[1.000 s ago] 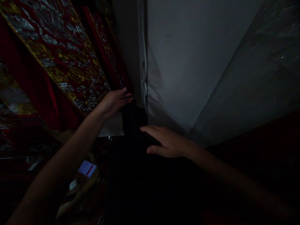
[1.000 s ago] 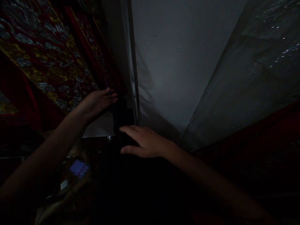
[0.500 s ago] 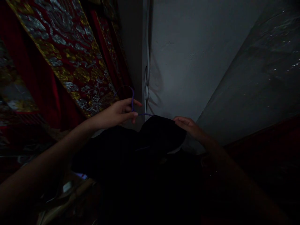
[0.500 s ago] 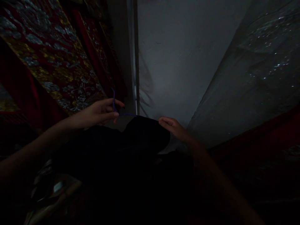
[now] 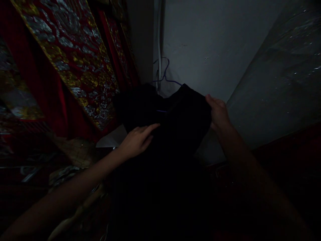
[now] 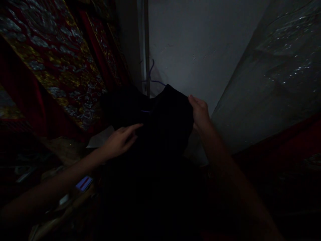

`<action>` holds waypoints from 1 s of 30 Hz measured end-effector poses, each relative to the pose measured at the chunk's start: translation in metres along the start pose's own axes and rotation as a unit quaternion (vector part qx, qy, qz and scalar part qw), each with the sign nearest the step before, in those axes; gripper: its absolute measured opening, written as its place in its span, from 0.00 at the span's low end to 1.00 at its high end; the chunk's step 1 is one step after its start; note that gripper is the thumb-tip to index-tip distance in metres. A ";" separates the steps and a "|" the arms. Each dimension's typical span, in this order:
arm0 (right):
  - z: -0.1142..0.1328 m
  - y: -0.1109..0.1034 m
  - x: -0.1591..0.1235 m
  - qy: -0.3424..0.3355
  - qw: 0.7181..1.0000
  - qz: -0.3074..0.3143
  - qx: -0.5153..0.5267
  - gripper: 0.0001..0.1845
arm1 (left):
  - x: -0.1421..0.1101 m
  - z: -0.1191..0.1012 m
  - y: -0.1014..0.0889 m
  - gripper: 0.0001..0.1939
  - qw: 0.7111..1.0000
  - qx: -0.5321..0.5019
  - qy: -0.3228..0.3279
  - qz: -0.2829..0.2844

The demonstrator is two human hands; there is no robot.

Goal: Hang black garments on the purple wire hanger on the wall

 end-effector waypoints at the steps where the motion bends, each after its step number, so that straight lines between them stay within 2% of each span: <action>1: -0.001 0.010 -0.001 0.002 1.000 0.018 0.000 0.17 | -0.001 0.009 0.020 0.27 0.998 0.011 -0.031 0.050; 4: -0.014 0.015 -0.010 0.030 0.999 0.032 0.007 0.21 | -0.014 0.033 0.070 0.27 0.980 0.049 -0.102 0.161; 7: -0.030 -0.001 -0.020 0.058 0.998 0.019 0.000 0.24 | -0.027 0.037 0.099 0.26 0.973 0.043 -0.119 0.192; 12: -0.042 -0.016 -0.025 0.057 0.998 -0.010 -0.016 0.24 | -0.024 0.026 0.118 0.33 0.980 0.005 -0.127 0.155; 15: -0.050 -0.017 -0.022 0.074 0.997 -0.011 -0.027 0.25 | -0.026 0.035 0.133 0.25 0.966 0.020 -0.174 0.188; 17: -0.048 -0.023 -0.021 0.048 0.996 -0.019 -0.067 0.23 | -0.032 0.040 0.141 0.17 0.962 0.013 -0.202 0.182; 20: -0.037 -0.042 -0.042 -0.045 0.982 -0.109 -0.150 0.21 | -0.043 0.032 0.142 0.13 0.973 -0.058 -0.210 0.081; 22: -0.038 -0.050 -0.080 -0.086 0.965 -0.191 -0.157 0.21 | -0.054 0.018 0.143 0.09 0.968 -0.139 -0.209 -0.013; 24: -0.055 -0.043 -0.126 -0.072 0.965 -0.223 -0.119 0.18 | -0.066 0.001 0.146 0.05 0.945 -0.222 -0.212 -0.110; 25: -0.071 -0.030 -0.146 -0.033 0.974 -0.199 -0.099 0.15 | -0.072 -0.007 0.148 0.06 0.927 -0.257 -0.224 -0.157; 27: -0.113 0.018 -0.180 0.095 0.991 -0.043 -0.085 0.15 | -0.087 -0.017 0.154 0.17 0.877 -0.315 -0.273 -0.240; 28: -0.128 0.041 -0.196 0.133 0.987 0.035 -0.079 0.15 | -0.095 -0.020 0.158 0.24 0.846 -0.340 -0.306 -0.276; 30: -0.142 0.068 -0.217 0.161 0.975 0.121 -0.093 0.15 | -0.107 -0.026 0.165 0.29 0.794 -0.384 -0.352 -0.315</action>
Point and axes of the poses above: each hand's wrist, its own x-axis towards the middle knuckle, its own y-axis out of the palm, z = x × y, the point moved 10 cm from there along x, towards the middle knuckle, and after that the axes turned 3 degrees about y, right-handed, at the moved point
